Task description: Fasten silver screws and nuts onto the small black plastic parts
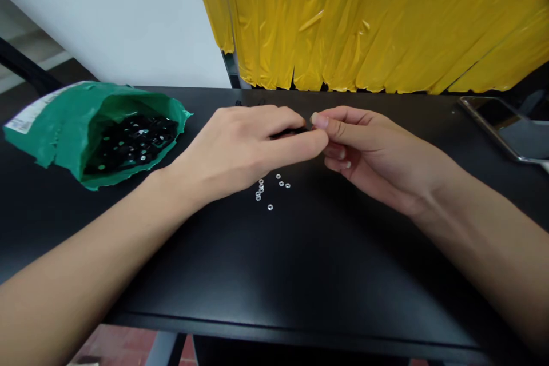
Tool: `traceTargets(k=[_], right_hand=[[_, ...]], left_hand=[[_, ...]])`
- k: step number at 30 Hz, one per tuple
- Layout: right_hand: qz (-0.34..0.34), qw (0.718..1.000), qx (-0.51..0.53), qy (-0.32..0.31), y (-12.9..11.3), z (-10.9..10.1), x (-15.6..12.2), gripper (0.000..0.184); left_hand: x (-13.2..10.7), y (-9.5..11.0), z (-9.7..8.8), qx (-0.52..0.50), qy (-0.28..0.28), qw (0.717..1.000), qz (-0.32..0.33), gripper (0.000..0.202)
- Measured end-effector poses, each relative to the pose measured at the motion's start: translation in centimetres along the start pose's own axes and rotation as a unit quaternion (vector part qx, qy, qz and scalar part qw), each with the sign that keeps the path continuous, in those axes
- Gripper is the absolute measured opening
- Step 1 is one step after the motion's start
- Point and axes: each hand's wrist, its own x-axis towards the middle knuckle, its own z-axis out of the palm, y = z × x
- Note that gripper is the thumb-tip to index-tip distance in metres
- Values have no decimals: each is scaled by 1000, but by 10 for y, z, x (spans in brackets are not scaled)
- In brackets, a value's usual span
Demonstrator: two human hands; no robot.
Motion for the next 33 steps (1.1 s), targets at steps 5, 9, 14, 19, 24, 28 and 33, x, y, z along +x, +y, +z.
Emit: traceTargets(k=[5, 9, 14, 19, 24, 28, 33], right_hand=[[4, 1000, -22, 21, -2, 2, -1, 28], [-20, 998, -41, 34, -1, 1, 0, 27], [-37, 996, -75, 22, 2, -4, 2, 26], [-82, 989, -118, 26, 0, -6, 2, 23], [-125, 981, -146, 22, -3, -6, 1, 22], [-140, 977, -159, 26, -2, -5, 1, 19], [-169, 963, -211, -3, -7, -7, 0, 12]], left_hand=[[3, 4, 0, 158, -76, 971, 161, 35], [-2, 2, 5, 193, -66, 964, 168, 35], [-7, 3, 11, 173, -11, 977, 127, 30], [-6, 5, 10, 164, 11, 978, 129, 28], [-3, 9, 6, 159, 14, 980, 123, 27], [-3, 10, 5, 176, 7, 977, 122, 23], [-3, 10, 7, 201, 12, 970, 139, 21]])
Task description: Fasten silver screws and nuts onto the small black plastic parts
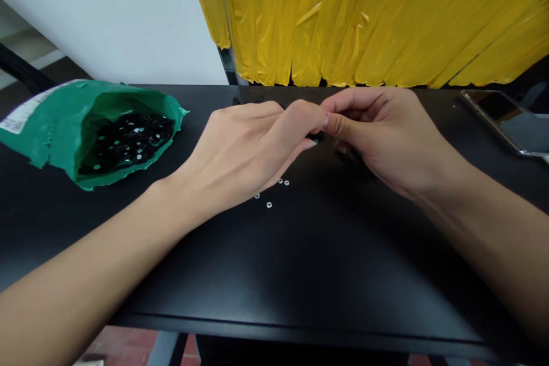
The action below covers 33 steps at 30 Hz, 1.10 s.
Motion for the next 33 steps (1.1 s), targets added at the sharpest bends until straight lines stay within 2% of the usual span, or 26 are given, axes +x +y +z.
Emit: traceTargets(k=[6, 10, 15, 18, 25, 30, 33], right_hand=[[-26, 997, -70, 1, -1, -5, 0, 17], [-11, 996, -85, -11, -1, -6, 0, 18], [28, 1000, -2, -13, -3, -4, 0, 16], [59, 997, 43, -19, -5, -2, -1, 14], [201, 970, 132, -25, -10, 1, -2, 10], [240, 954, 179, -19, -11, 0, -1, 8], [240, 951, 192, -26, -9, -2, -1, 8]], left_hand=[[0, -1, 0, 5, -9, 1000, -2, 20], [0, -2, -1, -3, -5, 1000, 11, 18], [2, -3, -2, -3, -2, 1000, -13, 16], [1, -3, -1, 12, 2, 1000, -3, 18], [0, -4, 2, 45, 4, 999, 29, 16], [0, -2, 5, 48, 40, 997, 37, 18], [-1, 0, 7, 13, 54, 998, -6, 19]])
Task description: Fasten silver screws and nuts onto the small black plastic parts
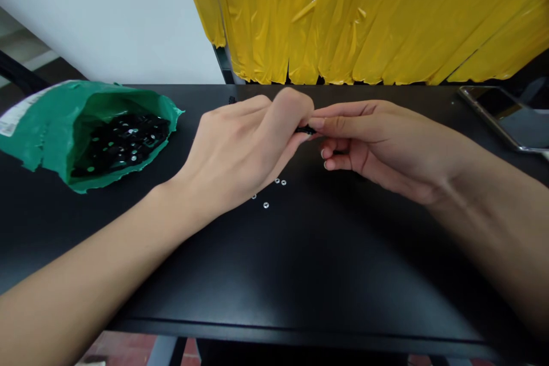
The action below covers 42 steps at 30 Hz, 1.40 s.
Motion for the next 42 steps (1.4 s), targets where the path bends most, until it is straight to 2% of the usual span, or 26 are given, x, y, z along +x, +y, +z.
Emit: traceTargets(k=[4, 10, 14, 18, 21, 28, 31, 35, 39, 42], right_hand=[[3, 1000, 9, -27, 0, -4, 1, 5], [0, 998, 25, -51, 3, -4, 1, 10], [-17, 999, 6, -33, 7, -1, 2, 8], [-35, 999, -13, -10, 8, 1, 3, 5], [-43, 999, -11, -3, 7, 1, 2, 7], [-53, 998, -19, 8, 7, 1, 1, 2], [-64, 998, -19, 9, 11, 3, 2, 5], [-75, 997, -13, 0, 13, 2, 3, 7], [-57, 998, 7, -22, 10, 0, 4, 12], [-33, 998, 24, -37, 8, -1, 3, 11]], left_hand=[[-4, 3, 1, -69, 9, 996, -63, 18], [-4, 4, -2, -62, -4, 997, -44, 18], [-1, 5, -1, -53, -9, 998, -46, 19], [-1, 6, 0, -83, -26, 991, -106, 23], [-2, 5, -1, -89, -36, 987, -128, 25], [1, 4, -2, -116, -1, 986, -122, 13], [2, 7, -1, -139, 4, 979, -147, 7], [2, 8, 1, -213, 15, 957, -198, 16], [1, 6, 3, -226, 21, 952, -205, 12], [1, 4, 1, -212, 19, 960, -183, 9]])
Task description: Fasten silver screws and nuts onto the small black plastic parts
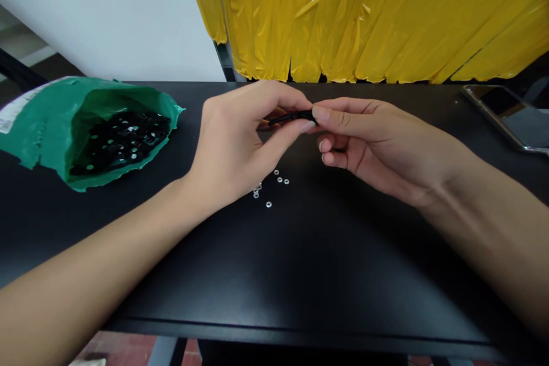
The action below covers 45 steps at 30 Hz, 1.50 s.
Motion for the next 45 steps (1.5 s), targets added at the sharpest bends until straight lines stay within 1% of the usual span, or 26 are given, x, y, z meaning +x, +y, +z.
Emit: traceTargets(k=[3, 7, 12, 15, 21, 25, 28, 31, 33, 35, 39, 43, 45], right_hand=[[13, 1000, 16, -12, -1, 0, -1, 9], [11, 999, 33, -26, 0, 1, -2, 6], [-3, 1000, 22, 18, 1, 6, -3, 6], [-2, 999, 19, 30, 0, 7, -4, 12], [27, 999, 19, -15, 0, -2, -1, 9], [41, 999, 29, -21, 0, -4, -1, 9], [41, 999, 33, -13, 0, 0, -2, 10], [33, 999, 38, 13, 0, 5, -3, 6], [40, 998, 47, 22, 0, 8, -3, 10], [48, 997, 53, 15, -1, 8, -3, 15], [44, 998, 44, -5, 0, 4, -3, 13], [48, 998, 42, -10, 2, 4, -3, 9], [54, 997, 46, 3, 2, 6, -3, 10]], left_hand=[[0, 1, -2, 19, 6, 999, 29, 8], [1, 3, -2, 19, 24, 999, 34, 7], [1, 3, 2, 14, 24, 1000, 7, 6], [1, 4, 2, 12, 25, 1000, 1, 6], [1, 4, -1, 16, 12, 1000, 19, 6], [1, 4, -1, -3, 17, 999, 32, 4], [1, 3, 0, -7, 27, 999, 37, 4], [1, 1, 0, -13, 23, 999, 23, 4], [2, 0, 0, -18, 23, 999, 17, 4], [2, 0, 0, -20, 24, 999, 25, 4], [3, 1, -1, -16, 31, 998, 59, 5], [2, 0, -1, -9, 15, 999, 49, 5], [1, 0, -1, -12, 11, 999, 38, 4]])
